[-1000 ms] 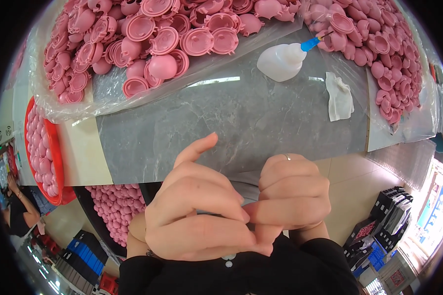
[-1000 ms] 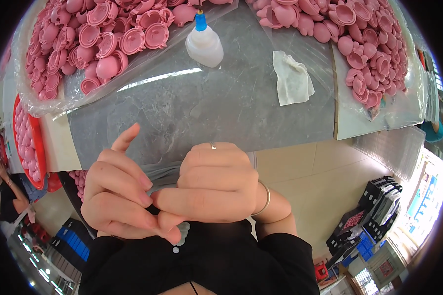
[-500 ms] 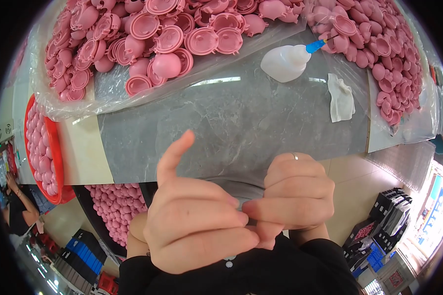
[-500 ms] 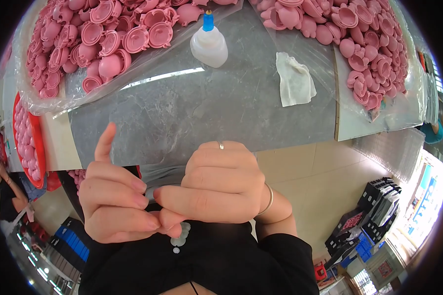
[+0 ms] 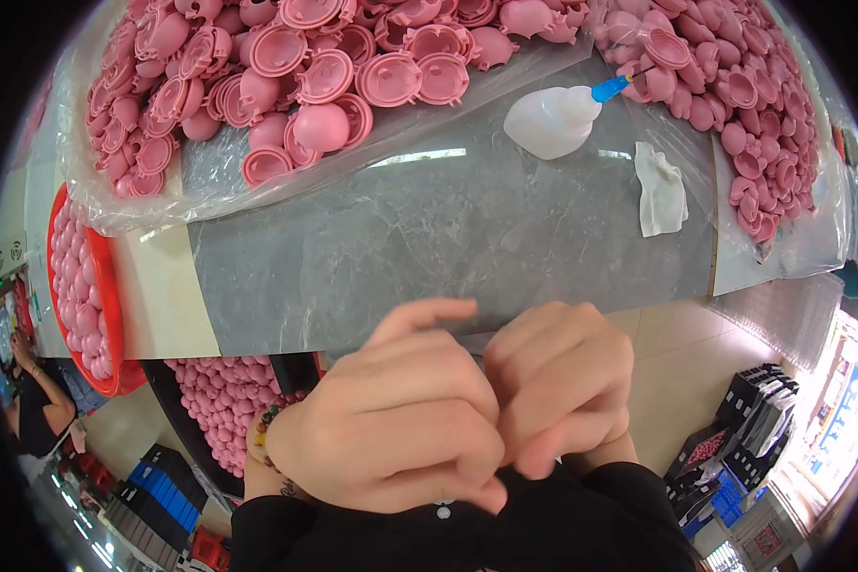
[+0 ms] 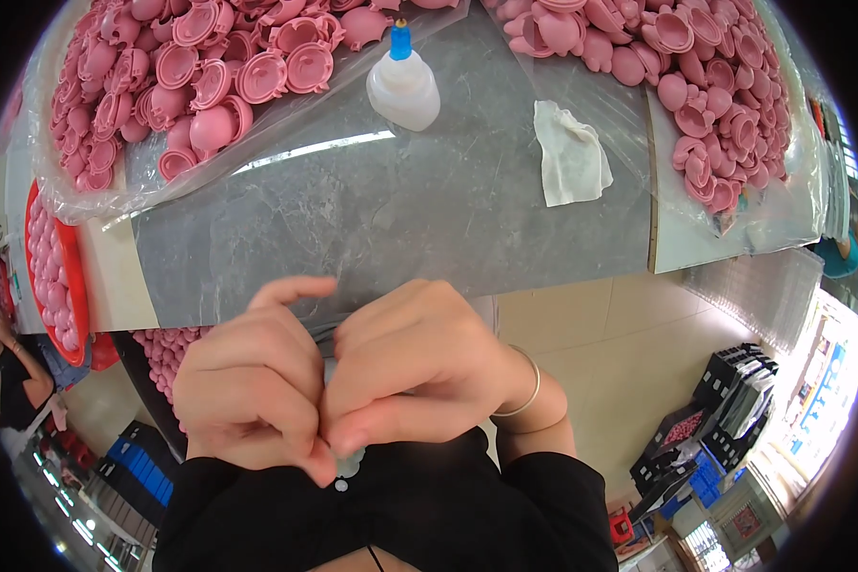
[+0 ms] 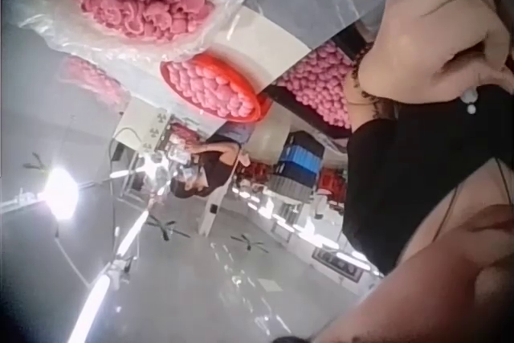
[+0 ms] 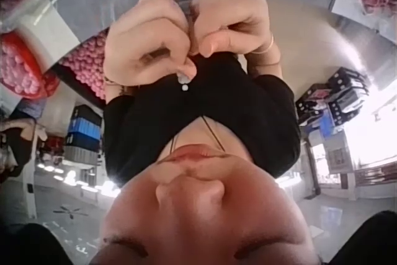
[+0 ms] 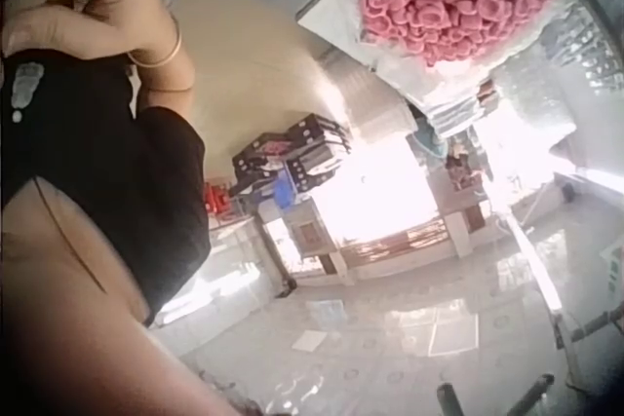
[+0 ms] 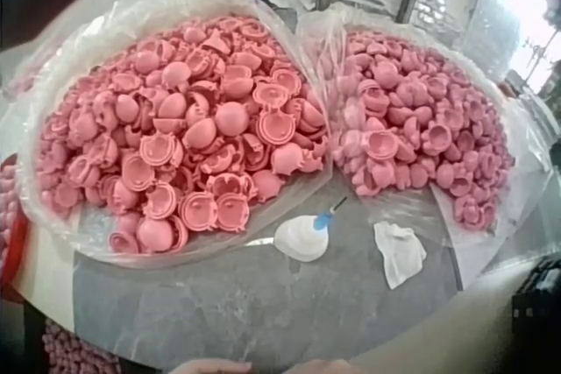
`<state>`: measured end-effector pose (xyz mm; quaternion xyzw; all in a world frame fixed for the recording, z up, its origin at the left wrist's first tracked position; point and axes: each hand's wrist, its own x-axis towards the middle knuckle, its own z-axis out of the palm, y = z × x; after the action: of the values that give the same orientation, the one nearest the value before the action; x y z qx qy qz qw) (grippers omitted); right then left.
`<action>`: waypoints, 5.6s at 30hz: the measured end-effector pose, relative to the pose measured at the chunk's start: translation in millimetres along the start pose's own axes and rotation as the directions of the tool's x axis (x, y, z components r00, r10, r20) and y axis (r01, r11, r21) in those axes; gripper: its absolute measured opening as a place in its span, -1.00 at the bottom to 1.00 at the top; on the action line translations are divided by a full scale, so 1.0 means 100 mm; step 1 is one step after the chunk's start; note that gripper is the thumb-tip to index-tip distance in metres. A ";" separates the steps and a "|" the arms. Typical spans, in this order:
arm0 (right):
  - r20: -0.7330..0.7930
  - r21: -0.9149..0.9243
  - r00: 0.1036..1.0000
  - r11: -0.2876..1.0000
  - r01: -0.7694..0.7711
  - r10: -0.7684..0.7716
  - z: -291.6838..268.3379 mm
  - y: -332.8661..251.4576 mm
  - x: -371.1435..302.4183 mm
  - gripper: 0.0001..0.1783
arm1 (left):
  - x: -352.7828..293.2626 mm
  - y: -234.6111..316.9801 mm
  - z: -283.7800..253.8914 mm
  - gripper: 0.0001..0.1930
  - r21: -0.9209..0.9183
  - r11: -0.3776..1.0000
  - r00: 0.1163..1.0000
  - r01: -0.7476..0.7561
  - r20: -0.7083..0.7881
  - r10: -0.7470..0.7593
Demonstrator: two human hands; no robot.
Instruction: The person assembles plastic parts by applying glue from a squeeze bottle and pressing the components together by hand.
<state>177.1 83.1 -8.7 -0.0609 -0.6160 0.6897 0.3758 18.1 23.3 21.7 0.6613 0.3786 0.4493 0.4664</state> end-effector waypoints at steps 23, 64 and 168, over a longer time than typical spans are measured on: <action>-0.006 -0.683 0.986 0.721 0.116 -0.164 0.04 -0.10 0.00 -0.71 | -0.07 -0.08 0.04 -0.70 0.108 0.994 0.959 -0.031 -0.278 0.060; 0.313 0.801 0.913 0.444 -0.401 0.260 0.18 0.02 -0.07 -0.77 | -0.06 -0.06 0.30 -0.88 0.504 0.834 0.828 -0.224 -0.352 0.436; 0.310 0.683 0.810 0.477 -0.554 0.498 0.28 0.06 0.03 -0.69 | 0.10 -0.20 0.86 -0.67 0.627 0.749 0.309 0.214 -0.771 0.557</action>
<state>156.9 62.9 -6.1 -0.0632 -0.2405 0.9617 0.1153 100.8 14.8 -8.9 0.4284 0.6206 0.6398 -0.1483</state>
